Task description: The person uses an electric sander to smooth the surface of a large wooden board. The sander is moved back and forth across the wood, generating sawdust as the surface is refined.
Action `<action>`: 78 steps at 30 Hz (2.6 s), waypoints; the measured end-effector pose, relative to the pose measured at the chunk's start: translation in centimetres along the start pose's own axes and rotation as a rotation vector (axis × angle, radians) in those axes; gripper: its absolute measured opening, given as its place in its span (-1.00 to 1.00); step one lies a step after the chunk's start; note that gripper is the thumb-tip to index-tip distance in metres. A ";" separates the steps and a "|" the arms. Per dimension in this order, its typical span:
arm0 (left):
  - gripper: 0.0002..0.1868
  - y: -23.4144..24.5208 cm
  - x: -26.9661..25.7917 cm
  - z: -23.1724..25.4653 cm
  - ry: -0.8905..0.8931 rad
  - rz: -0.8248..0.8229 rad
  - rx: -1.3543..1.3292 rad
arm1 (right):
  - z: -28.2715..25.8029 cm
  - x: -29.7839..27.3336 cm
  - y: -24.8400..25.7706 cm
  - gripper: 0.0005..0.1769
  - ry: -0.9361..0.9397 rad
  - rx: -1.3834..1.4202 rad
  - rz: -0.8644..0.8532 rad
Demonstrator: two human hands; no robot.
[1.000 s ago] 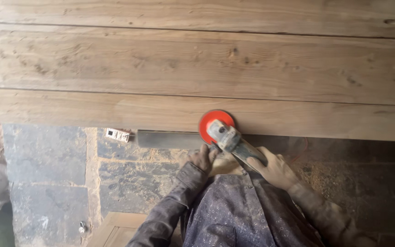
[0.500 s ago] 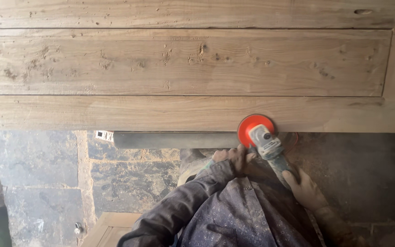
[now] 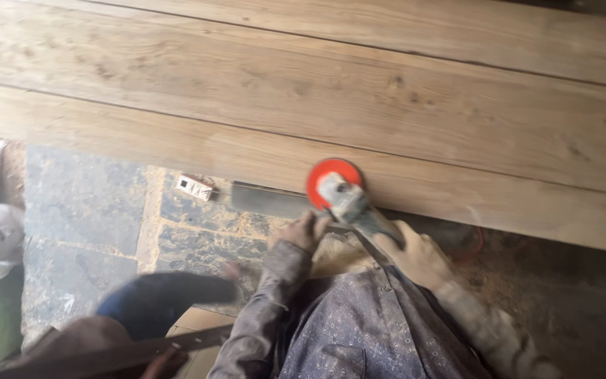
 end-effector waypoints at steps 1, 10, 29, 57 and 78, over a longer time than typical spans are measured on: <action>-0.62 1.5 -1.0 -1.8 -0.064 0.069 0.127 | -2.7 0.6 -1.0 -0.22 -0.007 -0.051 -0.049; -0.52 11.3 -6.0 -18.5 0.233 0.215 -0.048 | -21.9 5.1 -10.9 -0.15 0.299 -0.257 -0.084; -0.48 3.3 -1.7 -11.9 0.107 0.048 -0.057 | -10.1 2.2 -6.7 -0.13 0.125 -0.103 -0.027; -0.45 -8.7 3.5 36.7 -0.805 -0.278 0.018 | 39.1 -11.5 4.7 -0.21 -0.356 0.494 0.481; -0.48 5.9 1.1 -1.8 0.189 0.089 -0.219 | -6.3 0.2 2.1 -0.29 0.169 0.022 0.185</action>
Point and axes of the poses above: each hand's wrist, its own x-axis towards the middle knuckle, its own y-axis out of the back of the hand, z = x × y, the point moved 8 cm from there along x, towards the middle knuckle, and after that the axes turned 4 degrees about -y, right-handed, at the moved point
